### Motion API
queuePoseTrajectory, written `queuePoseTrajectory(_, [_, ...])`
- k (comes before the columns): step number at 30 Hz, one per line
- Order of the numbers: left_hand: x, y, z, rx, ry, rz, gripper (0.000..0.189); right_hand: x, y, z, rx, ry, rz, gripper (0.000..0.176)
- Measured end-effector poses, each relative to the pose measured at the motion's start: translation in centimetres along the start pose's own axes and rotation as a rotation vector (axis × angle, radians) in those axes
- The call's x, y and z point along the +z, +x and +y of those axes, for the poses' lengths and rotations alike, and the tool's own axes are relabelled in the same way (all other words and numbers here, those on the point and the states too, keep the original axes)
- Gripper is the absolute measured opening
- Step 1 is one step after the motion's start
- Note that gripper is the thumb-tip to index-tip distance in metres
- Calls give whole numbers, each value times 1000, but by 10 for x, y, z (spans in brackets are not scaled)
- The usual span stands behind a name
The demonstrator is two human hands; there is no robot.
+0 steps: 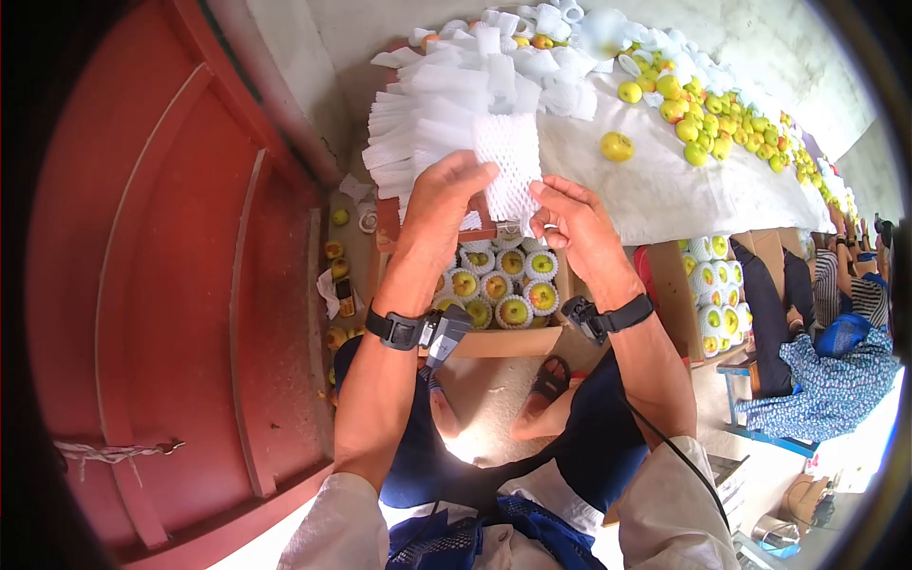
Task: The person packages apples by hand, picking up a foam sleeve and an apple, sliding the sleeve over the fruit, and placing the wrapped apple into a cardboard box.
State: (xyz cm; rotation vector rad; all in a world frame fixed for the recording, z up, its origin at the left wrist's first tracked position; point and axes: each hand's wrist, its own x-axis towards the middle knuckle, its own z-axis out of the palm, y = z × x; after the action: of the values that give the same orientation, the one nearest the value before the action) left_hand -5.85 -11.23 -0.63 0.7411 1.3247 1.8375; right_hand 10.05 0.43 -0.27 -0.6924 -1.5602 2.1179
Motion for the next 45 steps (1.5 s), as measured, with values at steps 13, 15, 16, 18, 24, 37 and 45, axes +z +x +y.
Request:
queuePoseTrajectory(13, [0, 5, -3, 47, -116, 188, 12, -3, -5, 1, -30, -58, 52, 27])
queuePoseTrajectory(15, [-1, 6, -5, 35, -95, 226, 11, -4, -5, 2, 4, -64, 24, 27])
queuePoseTrajectory(16, [-1, 6, -5, 33, -94, 225, 11, -2, -6, 3, 2, -56, 0, 30])
queuePoseTrajectory(18, [-1, 6, -6, 20, -105, 206, 11, 0, -7, 3, 2, -48, -19, 32])
queuePoseTrajectory(24, [0, 6, -8, 25, -70, 168, 12, -4, -3, 5, -36, 67, -40, 28])
queuePoseTrajectory(37, [25, -3, -8, 76, 74, 15, 15, -18, 11, 8, -22, 267, 99, 23])
queuePoseTrajectory(45, [25, -5, -8, -64, 246, -5, 27, -30, 13, 5, -71, 376, 38, 18])
